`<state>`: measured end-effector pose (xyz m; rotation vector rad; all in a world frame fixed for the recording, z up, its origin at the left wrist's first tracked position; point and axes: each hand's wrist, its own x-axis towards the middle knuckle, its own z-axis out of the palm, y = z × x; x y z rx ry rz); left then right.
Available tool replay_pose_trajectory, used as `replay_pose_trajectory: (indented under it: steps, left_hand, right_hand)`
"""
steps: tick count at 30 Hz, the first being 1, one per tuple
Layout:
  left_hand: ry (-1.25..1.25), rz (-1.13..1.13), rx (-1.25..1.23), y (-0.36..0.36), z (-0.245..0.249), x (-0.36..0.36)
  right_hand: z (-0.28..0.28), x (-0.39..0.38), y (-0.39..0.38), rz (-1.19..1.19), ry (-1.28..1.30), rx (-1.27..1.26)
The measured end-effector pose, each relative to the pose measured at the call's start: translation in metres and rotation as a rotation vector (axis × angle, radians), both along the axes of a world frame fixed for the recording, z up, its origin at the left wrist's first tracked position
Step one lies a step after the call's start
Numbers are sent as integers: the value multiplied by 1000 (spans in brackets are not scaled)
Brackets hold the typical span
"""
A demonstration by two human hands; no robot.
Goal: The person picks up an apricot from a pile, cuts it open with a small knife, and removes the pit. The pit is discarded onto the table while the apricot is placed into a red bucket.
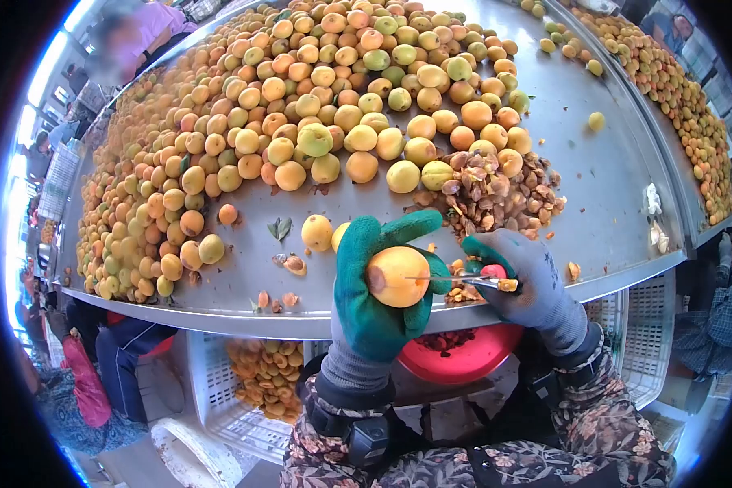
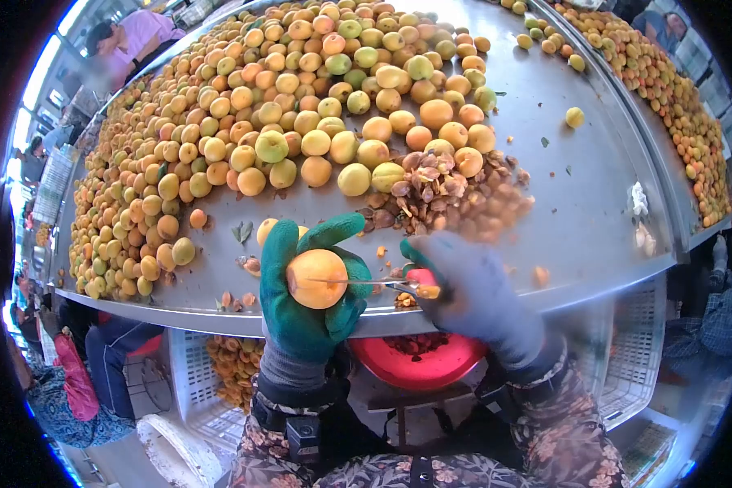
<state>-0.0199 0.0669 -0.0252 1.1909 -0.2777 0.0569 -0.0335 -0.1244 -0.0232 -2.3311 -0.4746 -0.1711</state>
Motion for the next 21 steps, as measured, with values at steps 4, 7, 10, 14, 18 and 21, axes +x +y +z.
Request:
replay_pose_trajectory:
  steps: [4,7,10,14,18,21]
  left_hand:
    - [584,-182,-415,11,1,9]
    - [709,-189,-406,4,11,10]
    - [693,-79,-350,3,13,7]
    - [522,-65,-278,9,6,5]
    - [50,58,66,12,-8,1]
    - [-113,209,250,11,-14,2]
  right_hand:
    - [3,-1,3,4,54,-34]
    - [5,0,5,7,6,-49]
    - [6,0,6,13,16,-83]
    - [7,-1,12,-61,16,-193]
    - [6,1,15,-108,-31,-250]
    - [-4,5,18,-97,-29,-255]
